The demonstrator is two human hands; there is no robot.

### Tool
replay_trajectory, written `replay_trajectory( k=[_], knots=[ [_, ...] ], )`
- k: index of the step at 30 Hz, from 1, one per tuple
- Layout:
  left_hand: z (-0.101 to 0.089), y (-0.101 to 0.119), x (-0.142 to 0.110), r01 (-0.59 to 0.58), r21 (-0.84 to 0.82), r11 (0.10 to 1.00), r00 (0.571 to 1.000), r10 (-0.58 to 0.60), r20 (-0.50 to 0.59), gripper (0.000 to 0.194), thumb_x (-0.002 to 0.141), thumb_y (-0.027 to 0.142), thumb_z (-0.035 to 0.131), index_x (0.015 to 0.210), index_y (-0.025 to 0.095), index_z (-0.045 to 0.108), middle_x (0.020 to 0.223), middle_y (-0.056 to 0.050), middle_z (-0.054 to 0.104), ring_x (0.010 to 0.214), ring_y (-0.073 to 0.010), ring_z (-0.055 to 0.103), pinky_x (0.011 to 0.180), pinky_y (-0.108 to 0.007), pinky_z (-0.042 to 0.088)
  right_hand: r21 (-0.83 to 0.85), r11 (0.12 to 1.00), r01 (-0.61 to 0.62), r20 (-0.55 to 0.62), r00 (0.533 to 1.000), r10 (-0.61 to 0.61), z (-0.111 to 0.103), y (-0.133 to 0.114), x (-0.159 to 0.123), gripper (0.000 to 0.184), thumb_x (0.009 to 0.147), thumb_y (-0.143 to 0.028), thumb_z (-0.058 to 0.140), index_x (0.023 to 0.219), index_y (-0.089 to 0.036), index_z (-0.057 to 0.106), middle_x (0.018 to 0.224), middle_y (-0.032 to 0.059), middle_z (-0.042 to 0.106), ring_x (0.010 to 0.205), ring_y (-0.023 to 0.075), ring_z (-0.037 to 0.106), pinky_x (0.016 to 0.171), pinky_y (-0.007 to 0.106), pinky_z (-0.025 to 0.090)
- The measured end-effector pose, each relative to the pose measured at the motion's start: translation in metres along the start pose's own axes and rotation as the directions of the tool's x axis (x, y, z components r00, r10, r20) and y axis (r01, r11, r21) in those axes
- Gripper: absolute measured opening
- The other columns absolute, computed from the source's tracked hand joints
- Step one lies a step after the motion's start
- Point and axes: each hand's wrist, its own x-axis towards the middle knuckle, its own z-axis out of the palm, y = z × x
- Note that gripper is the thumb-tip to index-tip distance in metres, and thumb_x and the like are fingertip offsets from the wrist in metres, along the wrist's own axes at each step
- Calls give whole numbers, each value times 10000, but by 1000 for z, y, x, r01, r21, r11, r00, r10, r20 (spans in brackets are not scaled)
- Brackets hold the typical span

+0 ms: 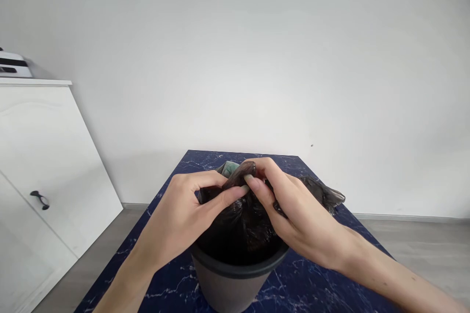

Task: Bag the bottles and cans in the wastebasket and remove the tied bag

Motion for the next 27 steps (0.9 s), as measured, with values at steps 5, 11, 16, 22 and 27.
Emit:
replay_trajectory(
  k=[5,11,16,22,27],
  knots=[
    [2,-2,2,-39,-6,999,991,38,-126,340,1028,514,652,816,259,723,847,3,725,791,-186,657,655,-269,502,-497,855,148,47,988,-144,-2,5,-6,200,1166,-306,404,1085,-187,544,951,67,642,772,216,561,693,365,434],
    [0,-13,12,-30,13,999,988,32,-153,334,1037,547,628,911,262,749,1094,-30,764,992,-222,689,849,-286,539,-533,813,236,247,962,-117,-5,-3,-11,328,1143,-272,488,818,-225,504,792,7,570,679,191,483,665,367,379],
    [-9,-33,22,14,80,997,988,-2,-157,348,1006,565,657,904,251,769,1163,-54,759,1040,-240,686,758,-266,518,-460,870,177,391,920,20,-9,-7,-5,316,1121,-254,547,807,-220,534,846,13,622,750,204,586,759,397,459],
    [-15,-50,29,37,100,994,989,-22,-149,378,989,580,673,852,237,748,1187,-63,745,1056,-238,679,702,-262,488,-436,881,187,442,897,28,-15,-7,-4,286,1079,-216,618,795,-218,583,819,15,654,785,227,628,755,407,477],
    [-16,-43,26,39,34,999,991,-34,-133,376,1007,582,654,884,239,745,1185,-51,750,1056,-233,678,851,-295,497,-404,905,136,443,894,63,-26,-2,-10,287,1104,-271,579,825,-224,630,850,22,697,776,223,668,710,392,460]
  ],
)
